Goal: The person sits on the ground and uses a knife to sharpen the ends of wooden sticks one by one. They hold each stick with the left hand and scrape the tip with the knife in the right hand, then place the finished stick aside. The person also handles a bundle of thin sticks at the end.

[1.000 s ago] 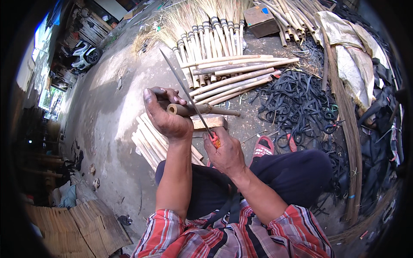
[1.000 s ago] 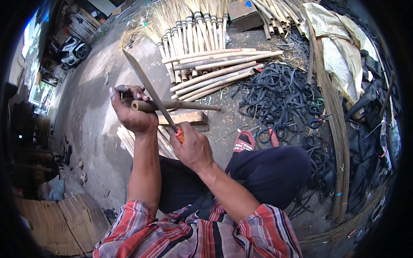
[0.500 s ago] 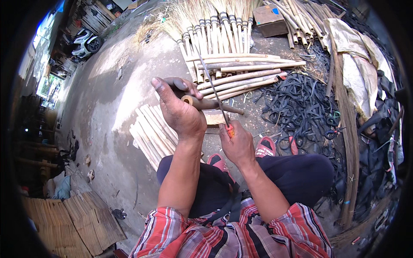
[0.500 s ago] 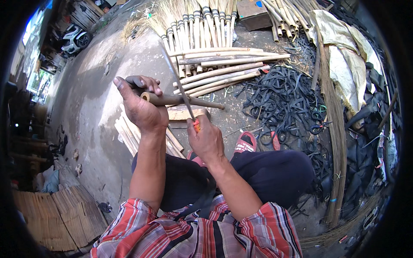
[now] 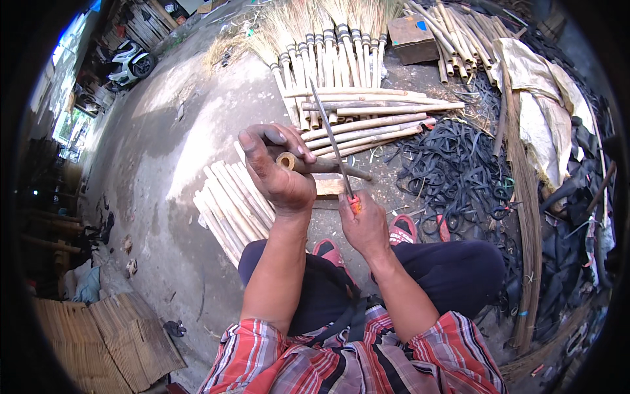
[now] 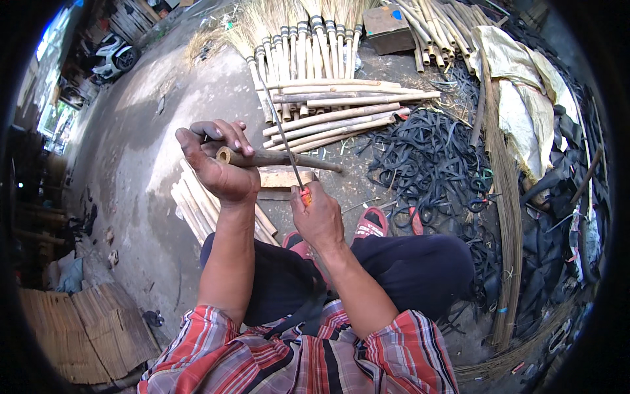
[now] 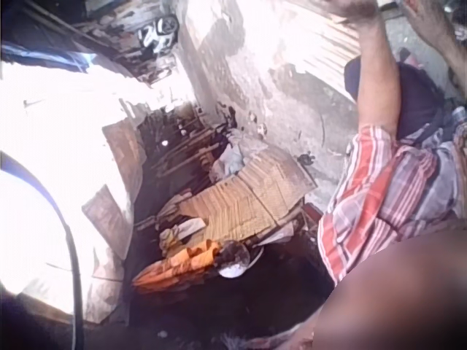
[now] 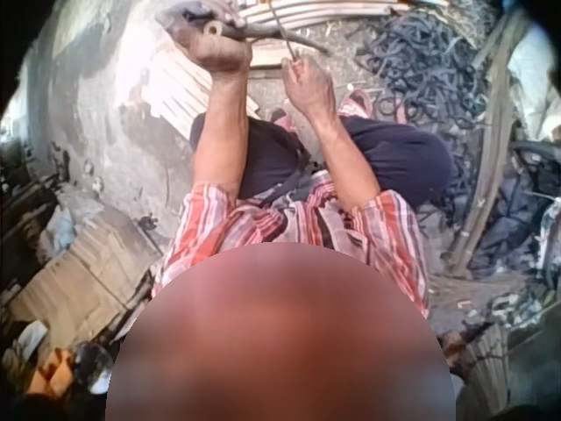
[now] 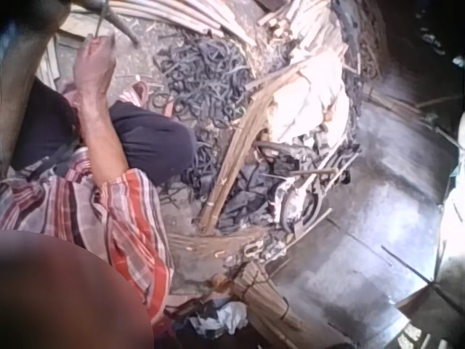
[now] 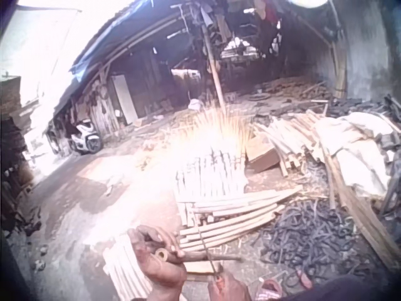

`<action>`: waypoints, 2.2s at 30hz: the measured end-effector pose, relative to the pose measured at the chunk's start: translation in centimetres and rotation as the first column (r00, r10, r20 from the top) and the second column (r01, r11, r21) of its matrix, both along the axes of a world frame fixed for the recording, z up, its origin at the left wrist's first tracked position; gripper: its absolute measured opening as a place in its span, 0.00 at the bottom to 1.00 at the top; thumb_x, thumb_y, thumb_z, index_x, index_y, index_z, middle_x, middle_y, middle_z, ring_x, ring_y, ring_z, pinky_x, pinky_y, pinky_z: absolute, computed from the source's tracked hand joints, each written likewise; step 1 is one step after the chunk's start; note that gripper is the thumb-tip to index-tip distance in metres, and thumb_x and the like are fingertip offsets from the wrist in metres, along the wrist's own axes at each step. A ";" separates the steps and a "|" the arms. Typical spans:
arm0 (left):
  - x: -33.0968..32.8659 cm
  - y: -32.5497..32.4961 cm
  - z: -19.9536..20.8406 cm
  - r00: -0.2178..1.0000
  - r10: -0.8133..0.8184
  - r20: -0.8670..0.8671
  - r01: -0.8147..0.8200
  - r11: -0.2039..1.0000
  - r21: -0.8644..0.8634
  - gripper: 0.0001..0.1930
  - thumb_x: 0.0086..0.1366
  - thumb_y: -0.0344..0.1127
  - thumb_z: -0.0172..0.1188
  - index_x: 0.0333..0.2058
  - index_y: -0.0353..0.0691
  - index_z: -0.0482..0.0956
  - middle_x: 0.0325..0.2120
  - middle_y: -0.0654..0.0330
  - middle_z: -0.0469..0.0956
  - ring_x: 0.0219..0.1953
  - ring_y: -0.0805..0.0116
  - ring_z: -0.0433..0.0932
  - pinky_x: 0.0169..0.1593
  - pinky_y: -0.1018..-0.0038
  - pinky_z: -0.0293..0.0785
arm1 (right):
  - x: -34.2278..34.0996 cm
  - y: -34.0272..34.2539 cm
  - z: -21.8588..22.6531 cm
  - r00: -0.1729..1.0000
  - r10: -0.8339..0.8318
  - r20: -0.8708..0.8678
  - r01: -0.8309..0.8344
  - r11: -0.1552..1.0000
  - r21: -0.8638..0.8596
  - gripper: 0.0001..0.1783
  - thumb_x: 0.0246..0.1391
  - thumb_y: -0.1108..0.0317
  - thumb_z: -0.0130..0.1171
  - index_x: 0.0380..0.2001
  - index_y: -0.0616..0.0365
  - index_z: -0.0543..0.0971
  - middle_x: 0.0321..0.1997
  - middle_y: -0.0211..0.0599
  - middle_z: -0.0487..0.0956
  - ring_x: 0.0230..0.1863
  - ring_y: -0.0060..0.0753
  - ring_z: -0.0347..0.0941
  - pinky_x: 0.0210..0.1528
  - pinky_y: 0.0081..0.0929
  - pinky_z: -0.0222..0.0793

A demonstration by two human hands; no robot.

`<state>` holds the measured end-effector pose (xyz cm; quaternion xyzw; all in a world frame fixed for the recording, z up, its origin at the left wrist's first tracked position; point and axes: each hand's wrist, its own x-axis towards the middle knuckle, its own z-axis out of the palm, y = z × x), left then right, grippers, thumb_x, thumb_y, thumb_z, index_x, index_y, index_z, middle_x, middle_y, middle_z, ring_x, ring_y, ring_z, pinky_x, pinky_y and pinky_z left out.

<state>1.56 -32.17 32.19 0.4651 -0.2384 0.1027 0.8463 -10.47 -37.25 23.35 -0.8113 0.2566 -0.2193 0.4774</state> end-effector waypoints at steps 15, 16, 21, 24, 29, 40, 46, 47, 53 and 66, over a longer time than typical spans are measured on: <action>-1.0 0.1 0.8 0.994 -0.053 -0.091 0.061 0.995 0.083 0.24 0.79 0.53 0.39 0.27 0.42 0.64 0.16 0.62 0.61 0.17 0.69 0.62 0.40 0.70 0.69 | -0.2 -0.1 0.0 1.000 -0.007 0.027 0.004 0.995 0.097 0.16 0.65 0.60 0.59 0.35 0.66 0.75 0.21 0.51 0.77 0.23 0.50 0.77 0.29 0.44 0.69; -1.0 0.3 0.9 0.992 -0.029 -0.120 0.044 0.991 0.126 0.24 0.79 0.53 0.39 0.27 0.42 0.64 0.15 0.61 0.61 0.17 0.69 0.62 0.40 0.70 0.69 | -0.5 -0.1 0.2 0.997 0.013 -0.078 0.002 0.981 0.192 0.16 0.65 0.60 0.59 0.35 0.66 0.75 0.22 0.51 0.77 0.23 0.51 0.77 0.29 0.44 0.69; -1.1 -0.1 0.5 0.990 -0.004 -0.142 0.016 0.996 0.084 0.23 0.79 0.53 0.40 0.28 0.43 0.66 0.16 0.62 0.62 0.17 0.70 0.62 0.40 0.69 0.69 | -2.9 0.3 1.2 0.953 -0.042 0.299 0.006 0.993 0.120 0.17 0.64 0.59 0.61 0.39 0.65 0.76 0.29 0.58 0.81 0.31 0.63 0.81 0.32 0.48 0.73; -1.3 -0.2 0.4 0.985 -0.050 -0.166 0.062 0.996 0.066 0.25 0.79 0.55 0.40 0.27 0.43 0.66 0.15 0.63 0.62 0.17 0.69 0.63 0.40 0.68 0.70 | -1.8 0.5 -1.7 0.988 -0.037 0.149 0.026 0.997 0.077 0.19 0.65 0.57 0.59 0.39 0.66 0.77 0.31 0.60 0.82 0.34 0.65 0.81 0.36 0.51 0.74; 0.5 0.7 1.0 0.950 -0.124 -0.285 0.129 0.992 -0.002 0.32 0.76 0.66 0.36 0.24 0.44 0.65 0.14 0.60 0.62 0.20 0.67 0.66 0.35 0.68 0.71 | -0.4 -1.6 -6.5 0.905 -0.042 -0.423 0.154 0.960 0.234 0.21 0.65 0.54 0.57 0.38 0.66 0.78 0.33 0.63 0.82 0.38 0.69 0.80 0.43 0.55 0.72; 0.4 0.8 0.1 0.983 -0.127 -0.134 0.126 0.992 -0.011 0.27 0.77 0.61 0.40 0.26 0.44 0.64 0.16 0.62 0.60 0.18 0.69 0.63 0.20 0.73 0.64 | -0.5 0.3 -1.2 0.991 -0.030 0.127 0.018 0.995 0.094 0.17 0.64 0.59 0.59 0.34 0.66 0.76 0.23 0.54 0.78 0.29 0.57 0.80 0.31 0.44 0.71; 0.7 1.2 0.3 0.971 -0.090 -0.221 0.080 0.995 -0.053 0.27 0.77 0.62 0.38 0.26 0.46 0.63 0.14 0.64 0.60 0.16 0.70 0.61 0.23 0.72 0.65 | -0.5 0.4 -3.6 0.996 0.047 -0.077 -0.038 0.993 0.108 0.16 0.64 0.60 0.58 0.39 0.65 0.76 0.32 0.63 0.80 0.35 0.69 0.79 0.36 0.56 0.73; 0.5 1.1 0.1 0.963 -0.103 -0.251 0.094 0.994 -0.047 0.28 0.77 0.62 0.38 0.25 0.46 0.63 0.14 0.64 0.60 0.16 0.70 0.61 0.23 0.72 0.65 | -0.3 0.5 -3.8 0.991 0.078 0.112 -0.089 0.991 0.096 0.15 0.64 0.60 0.58 0.39 0.64 0.77 0.31 0.64 0.80 0.36 0.70 0.78 0.36 0.57 0.72; 0.9 1.9 0.5 0.948 -0.073 -0.311 0.077 0.997 0.000 0.33 0.76 0.68 0.35 0.22 0.46 0.60 0.15 0.62 0.60 0.18 0.66 0.64 0.28 0.70 0.68 | 0.4 0.2 -4.2 0.998 -0.035 -0.053 0.040 0.995 0.092 0.16 0.63 0.60 0.60 0.35 0.65 0.76 0.27 0.61 0.79 0.33 0.66 0.79 0.33 0.51 0.72; 0.7 1.3 -0.4 0.971 -0.172 -0.169 0.165 0.985 -0.058 0.31 0.75 0.66 0.36 0.27 0.45 0.68 0.14 0.62 0.64 0.15 0.71 0.64 0.19 0.74 0.66 | 0.4 -0.3 -4.0 0.998 0.045 -0.036 -0.040 0.991 0.127 0.16 0.63 0.58 0.59 0.36 0.64 0.76 0.28 0.62 0.80 0.32 0.68 0.79 0.35 0.57 0.74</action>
